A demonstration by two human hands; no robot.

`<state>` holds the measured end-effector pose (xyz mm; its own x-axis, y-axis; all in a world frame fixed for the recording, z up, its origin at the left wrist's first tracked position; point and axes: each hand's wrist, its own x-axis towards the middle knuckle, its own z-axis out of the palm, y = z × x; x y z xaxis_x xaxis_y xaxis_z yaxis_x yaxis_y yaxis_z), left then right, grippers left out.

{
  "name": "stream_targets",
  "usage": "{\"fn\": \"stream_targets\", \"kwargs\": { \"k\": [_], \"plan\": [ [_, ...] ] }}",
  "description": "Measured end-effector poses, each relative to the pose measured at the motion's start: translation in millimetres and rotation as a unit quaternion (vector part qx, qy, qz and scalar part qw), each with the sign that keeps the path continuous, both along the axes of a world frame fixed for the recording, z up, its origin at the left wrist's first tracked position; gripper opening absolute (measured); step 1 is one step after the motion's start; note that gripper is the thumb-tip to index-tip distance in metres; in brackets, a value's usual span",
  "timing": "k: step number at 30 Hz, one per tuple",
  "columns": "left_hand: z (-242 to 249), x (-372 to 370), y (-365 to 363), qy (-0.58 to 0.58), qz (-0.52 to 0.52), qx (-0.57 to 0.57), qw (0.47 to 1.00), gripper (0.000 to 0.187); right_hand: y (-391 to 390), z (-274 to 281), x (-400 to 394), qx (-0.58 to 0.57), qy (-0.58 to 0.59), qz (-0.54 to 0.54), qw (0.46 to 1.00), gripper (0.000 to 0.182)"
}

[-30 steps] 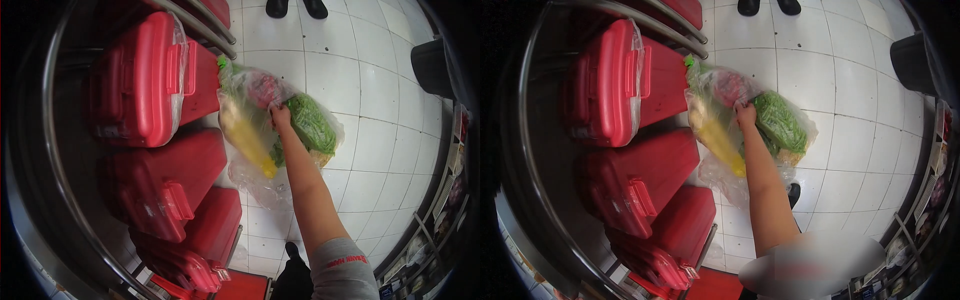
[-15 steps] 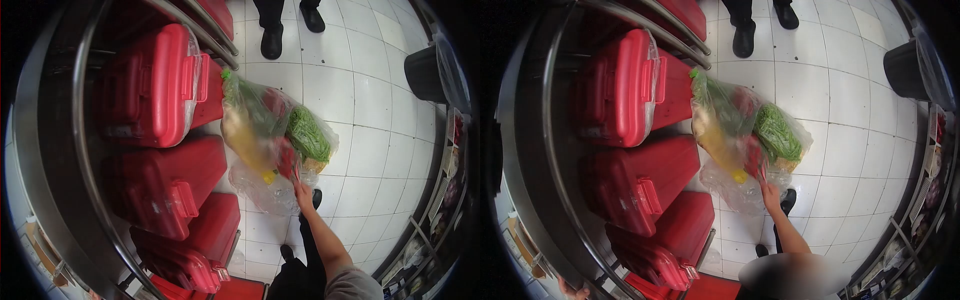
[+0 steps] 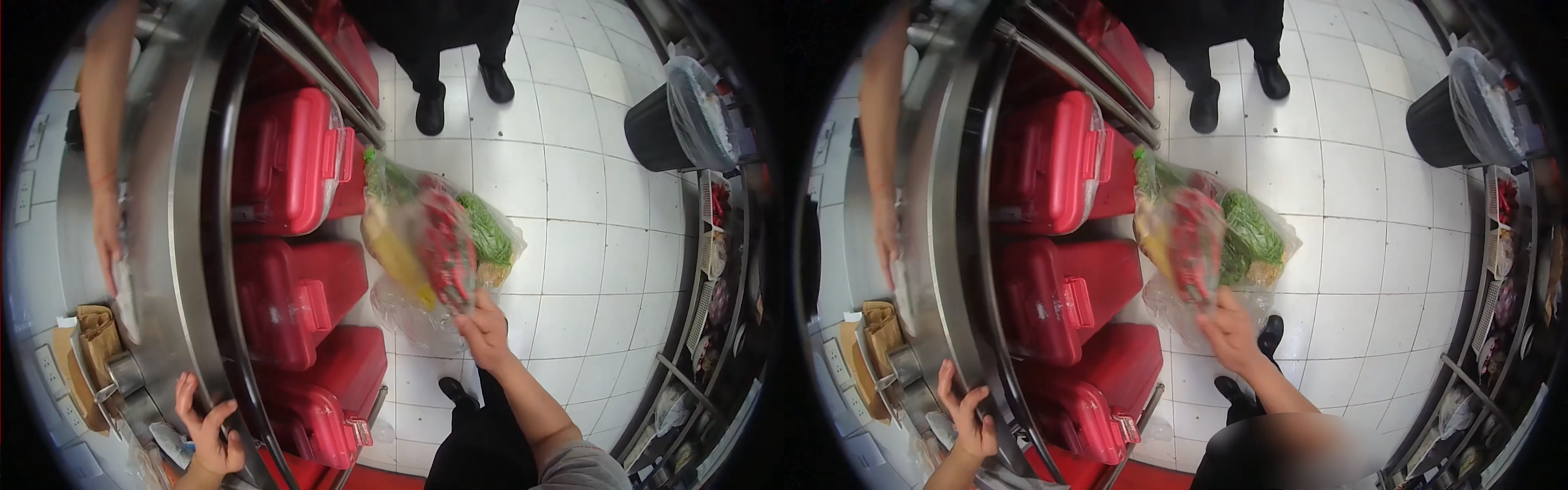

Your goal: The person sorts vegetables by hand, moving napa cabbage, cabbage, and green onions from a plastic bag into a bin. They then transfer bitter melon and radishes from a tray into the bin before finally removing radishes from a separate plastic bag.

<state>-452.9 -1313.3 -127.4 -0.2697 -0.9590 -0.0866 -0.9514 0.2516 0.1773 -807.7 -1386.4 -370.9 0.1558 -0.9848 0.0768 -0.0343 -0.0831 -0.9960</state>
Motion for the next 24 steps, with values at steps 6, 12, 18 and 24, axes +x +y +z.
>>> {"fn": "stream_targets", "kwargs": {
  "k": [6, 12, 18, 24],
  "plan": [
    [5.3, -12.4, -9.3, 0.040, -0.007, 0.002, 0.999, 0.036, -21.9, 95.4, 51.2, -0.247, -0.141, 0.151, 0.947, 0.011],
    [22.7, -106.1, 4.3, 0.606, 0.198, 0.091, 0.765, 0.088, 29.2, 175.9, 91.4, -0.429, -0.299, 0.228, 0.821, 0.014],
    [59.3, -116.6, 17.4, 0.634, 0.360, 0.149, 0.668, 0.081, 62.2, 181.3, 94.2, -0.446, -0.210, 0.381, 0.783, 0.015],
    [90.8, -39.2, -6.3, 0.609, 0.383, -0.155, 0.677, 0.068, 62.3, 97.5, 83.9, -0.319, -0.178, 0.331, 0.870, 0.022]
  ]
}}
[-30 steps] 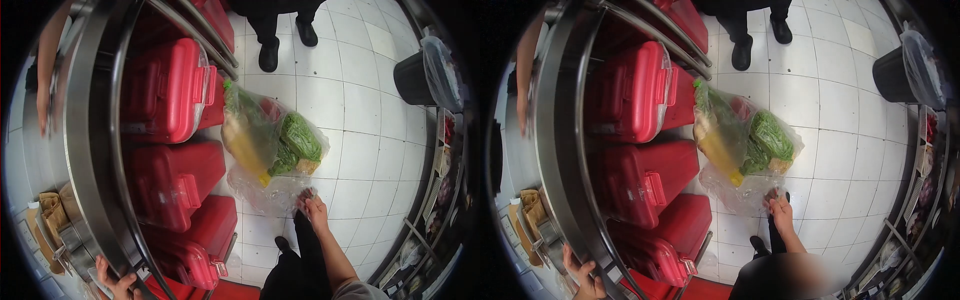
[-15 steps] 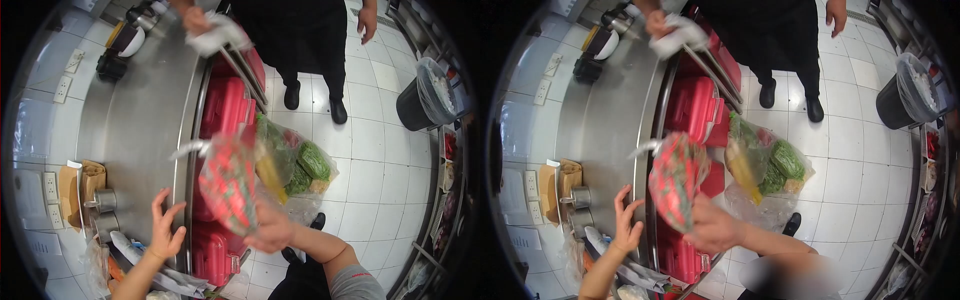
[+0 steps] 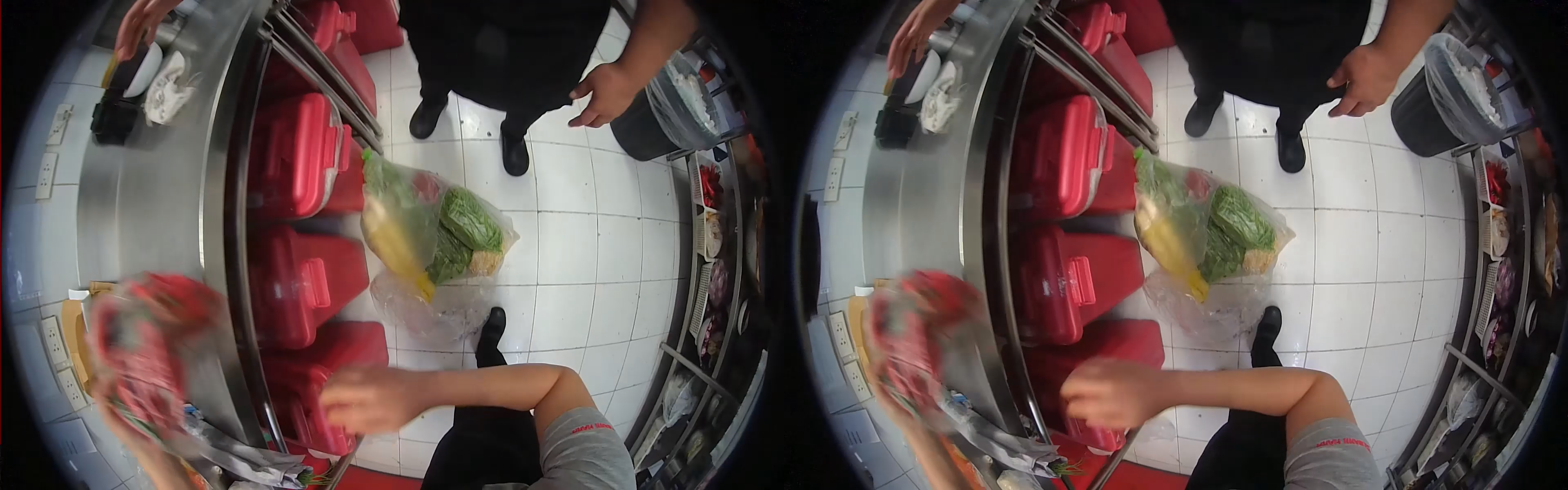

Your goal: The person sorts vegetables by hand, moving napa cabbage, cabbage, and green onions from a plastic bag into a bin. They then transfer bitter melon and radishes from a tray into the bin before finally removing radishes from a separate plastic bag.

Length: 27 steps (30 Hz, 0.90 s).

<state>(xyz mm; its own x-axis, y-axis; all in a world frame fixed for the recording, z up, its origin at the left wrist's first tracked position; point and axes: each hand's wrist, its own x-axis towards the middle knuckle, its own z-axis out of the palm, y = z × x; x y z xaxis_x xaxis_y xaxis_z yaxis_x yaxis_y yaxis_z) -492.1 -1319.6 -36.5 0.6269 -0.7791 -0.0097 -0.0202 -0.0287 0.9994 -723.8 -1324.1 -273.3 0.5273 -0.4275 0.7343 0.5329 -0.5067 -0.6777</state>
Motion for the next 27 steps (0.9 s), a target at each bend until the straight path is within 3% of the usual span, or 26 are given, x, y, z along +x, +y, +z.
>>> {"fn": "stream_targets", "kwargs": {
  "k": [1, 3, 4, 6, 7, 9, 11, 13, 16, 17, 19, 20, 21, 24, 27],
  "plan": [
    [3.8, 18.7, -9.2, -0.003, 0.066, -0.022, 0.998, 0.068, 2.6, -35.0, -1.8, 0.040, 0.051, -0.015, 0.998, 0.020],
    [2.2, 79.7, -17.2, -0.186, 0.025, 0.034, 0.982, 0.062, 5.6, -113.2, -14.2, 0.050, 0.172, -0.089, 0.980, 0.012],
    [-4.8, 95.6, -18.8, -0.274, 0.002, 0.061, 0.960, 0.059, 7.2, -154.5, -21.8, 0.046, 0.284, -0.101, 0.952, 0.015],
    [-46.0, 84.2, -14.6, -0.469, 0.055, 0.120, 0.873, 0.058, 11.3, -236.5, -43.4, 0.129, 0.471, -0.082, 0.869, 0.023],
    [-60.0, 83.4, -3.3, -0.474, 0.030, 0.127, 0.871, 0.064, 12.2, -275.1, -55.4, 0.149, 0.546, -0.086, 0.820, 0.026],
    [-81.9, 82.5, 19.8, -0.554, -0.046, 0.198, 0.807, 0.082, 8.6, -346.1, -77.0, 0.226, 0.563, -0.097, 0.789, 0.028],
    [-102.2, 28.0, 24.2, -0.581, -0.142, 0.236, 0.766, 0.091, -5.7, -406.6, -84.3, 0.254, 0.560, -0.142, 0.776, 0.033],
    [-103.2, -3.9, 19.7, -0.615, -0.210, 0.257, 0.716, 0.092, -40.2, -425.6, -77.7, 0.294, 0.564, -0.185, 0.749, 0.040],
    [-98.8, -20.3, 12.0, -0.576, -0.162, 0.350, 0.721, 0.071, -81.5, -480.4, -47.2, 0.397, 0.442, -0.304, 0.744, 0.052],
    [-94.8, -14.4, 15.3, -0.590, -0.169, 0.388, 0.688, 0.097, -96.6, -486.9, -31.6, 0.441, 0.396, -0.333, 0.733, 0.055],
    [-89.7, -5.6, 17.6, -0.655, -0.193, 0.385, 0.620, 0.095, -119.2, -497.8, 6.6, 0.552, 0.155, -0.293, 0.765, 0.047],
    [-89.0, -2.7, 21.1, -0.685, -0.207, 0.382, 0.584, 0.094, -122.6, -492.4, 25.0, 0.607, 0.170, -0.249, 0.736, 0.039],
    [-91.5, -1.2, 32.4, -0.572, -0.124, 0.408, 0.701, 0.092, -122.8, -484.1, 43.7, 0.658, 0.184, -0.205, 0.701, 0.030],
    [-91.5, 2.6, 21.9, -0.676, -0.205, 0.350, 0.615, 0.088, -105.7, -468.2, 105.8, 0.656, 0.130, -0.397, 0.628, 0.016],
    [-95.2, 4.9, 27.5, -0.609, -0.172, 0.347, 0.692, 0.087, -92.9, -428.3, 88.4, 0.741, 0.050, -0.349, 0.571, 0.018]
  ]
}}
